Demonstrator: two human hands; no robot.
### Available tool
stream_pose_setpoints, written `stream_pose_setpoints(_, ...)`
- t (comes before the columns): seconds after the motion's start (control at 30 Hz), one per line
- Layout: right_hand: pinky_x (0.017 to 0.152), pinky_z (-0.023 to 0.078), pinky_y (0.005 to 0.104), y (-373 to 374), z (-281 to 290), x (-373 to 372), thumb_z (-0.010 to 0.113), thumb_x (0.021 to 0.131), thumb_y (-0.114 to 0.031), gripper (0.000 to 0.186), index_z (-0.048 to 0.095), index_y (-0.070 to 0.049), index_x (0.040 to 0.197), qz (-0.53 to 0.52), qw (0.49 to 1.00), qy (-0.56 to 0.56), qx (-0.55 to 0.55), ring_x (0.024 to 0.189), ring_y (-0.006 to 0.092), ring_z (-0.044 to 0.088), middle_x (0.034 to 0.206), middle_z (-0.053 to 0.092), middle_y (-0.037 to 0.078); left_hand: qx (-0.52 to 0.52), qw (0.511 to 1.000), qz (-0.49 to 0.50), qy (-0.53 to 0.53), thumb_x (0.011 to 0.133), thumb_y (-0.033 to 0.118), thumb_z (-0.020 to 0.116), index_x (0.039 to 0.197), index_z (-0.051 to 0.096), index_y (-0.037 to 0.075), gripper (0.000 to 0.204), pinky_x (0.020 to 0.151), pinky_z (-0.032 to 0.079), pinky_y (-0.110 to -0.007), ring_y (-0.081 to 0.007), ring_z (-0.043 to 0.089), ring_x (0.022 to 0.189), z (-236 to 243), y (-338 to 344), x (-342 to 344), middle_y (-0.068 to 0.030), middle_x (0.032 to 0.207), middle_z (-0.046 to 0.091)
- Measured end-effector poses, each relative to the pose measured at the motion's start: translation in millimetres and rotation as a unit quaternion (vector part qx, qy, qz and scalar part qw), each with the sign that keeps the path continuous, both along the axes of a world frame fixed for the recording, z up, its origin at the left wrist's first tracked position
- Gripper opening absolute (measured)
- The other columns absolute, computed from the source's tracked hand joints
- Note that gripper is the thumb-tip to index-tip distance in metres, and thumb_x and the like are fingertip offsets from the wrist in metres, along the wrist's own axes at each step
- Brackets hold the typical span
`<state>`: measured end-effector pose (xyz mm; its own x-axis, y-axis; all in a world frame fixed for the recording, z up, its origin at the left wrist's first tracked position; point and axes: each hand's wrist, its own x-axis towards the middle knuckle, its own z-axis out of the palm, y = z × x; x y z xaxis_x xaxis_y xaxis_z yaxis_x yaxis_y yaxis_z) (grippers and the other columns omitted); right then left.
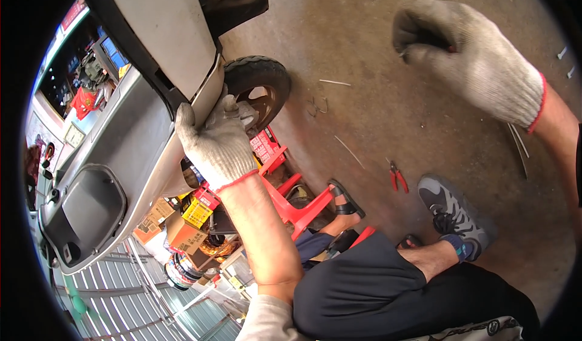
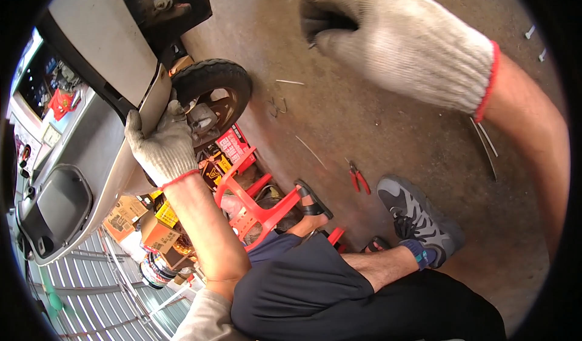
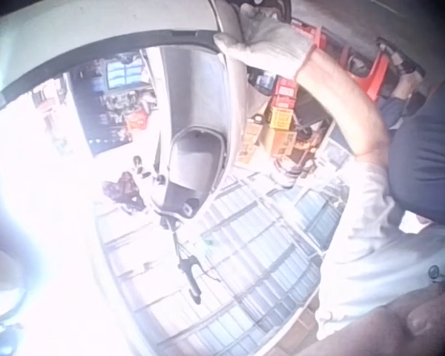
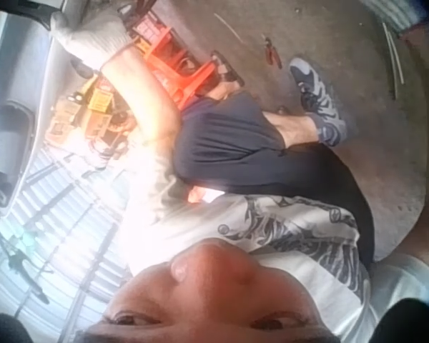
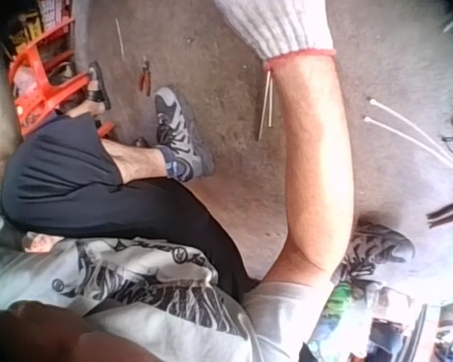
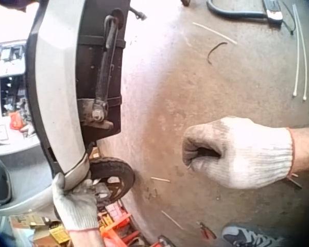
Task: Assembling and securing plastic panels on a white scooter using a screwdriver and zip ties.
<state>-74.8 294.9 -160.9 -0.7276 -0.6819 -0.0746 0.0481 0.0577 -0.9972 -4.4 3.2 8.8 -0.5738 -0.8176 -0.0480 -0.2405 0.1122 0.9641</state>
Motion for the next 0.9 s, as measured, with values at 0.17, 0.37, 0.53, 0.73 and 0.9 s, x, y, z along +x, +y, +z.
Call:
stream_pose_setpoints(0.17, 0.082, 0.053, 0.0357, -49.9, 8.6, 19.3, 0.060, 0.093, -0.011, 0.017, 0.064, 0.001, 0.103, -0.036, 0.996, -0.029, -0.075, 0.084, 0.0206, 0.065, 0.088, 0.065, 0.013, -0.002, 1.000, 0.010, 0.004, 0.091, 0.030, 0.073, 0.123, 0.058, 0.006, 0.043, 0.078, 0.053, -0.039, -0.0285, 0.064, 0.104, -4.5, 7.1, 0.0, -0.0136, 0.122, 0.064)
stream_pose_setpoints(0.37, 0.094, 0.053, 0.0392, -116.0, 30.5, 42.8, 0.059, 0.095, -0.018, 0.024, 0.068, -0.004, 0.112, -0.108, 0.988, -0.006, -0.112, 0.106, 0.0324, 0.069, 0.113, 0.073, 0.014, -0.024, 0.998, 0.017, 0.060, 0.092, 0.028, 0.072, 0.123, 0.059, 0.006, 0.040, 0.088, 0.053, -0.048, -0.0324, 0.061, 0.115, -16.1, 1.7, -1.3, -0.0151, 0.127, 0.063)
stream_pose_setpoints(0.53, 0.095, 0.052, 0.0323, -167.8, 60.9, 37.2, 0.062, 0.097, -0.020, 0.027, 0.068, -0.001, 0.115, -0.109, 0.951, -0.182, -0.223, 0.101, 0.0191, 0.069, 0.110, 0.073, 0.010, -0.053, 0.998, 0.009, 0.033, 0.092, 0.033, 0.072, 0.122, 0.059, 0.006, 0.043, 0.081, 0.054, -0.041, -0.0304, 0.065, 0.106, -17.5, -4.6, 4.4, -0.0163, 0.121, 0.065)
stream_pose_setpoints(0.73, 0.095, 0.054, 0.0313, -186.1, 71.7, 38.0, 0.062, 0.101, -0.017, 0.025, 0.068, -0.001, 0.119, -0.123, 0.878, -0.351, -0.303, 0.106, 0.0152, 0.067, 0.113, 0.071, 0.007, -0.027, 0.999, 0.006, 0.039, 0.086, 0.031, 0.080, 0.124, 0.057, 0.004, 0.051, 0.075, 0.054, -0.038, -0.0277, 0.065, 0.096, -20.2, 0.8, 12.6, -0.0164, 0.114, 0.065)
stream_pose_setpoints(0.9, 0.097, 0.056, 0.0328, -194.6, 64.8, 37.9, 0.061, 0.102, -0.013, 0.021, 0.067, 0.000, 0.117, -0.133, 0.869, -0.354, -0.318, 0.110, 0.0164, 0.067, 0.115, 0.070, 0.009, -0.055, 0.997, 0.011, 0.049, 0.089, 0.031, 0.078, 0.128, 0.056, 0.002, 0.053, 0.077, 0.053, -0.039, -0.0278, 0.066, 0.097, -25.9, 1.6, 14.6, -0.0161, 0.116, 0.066)
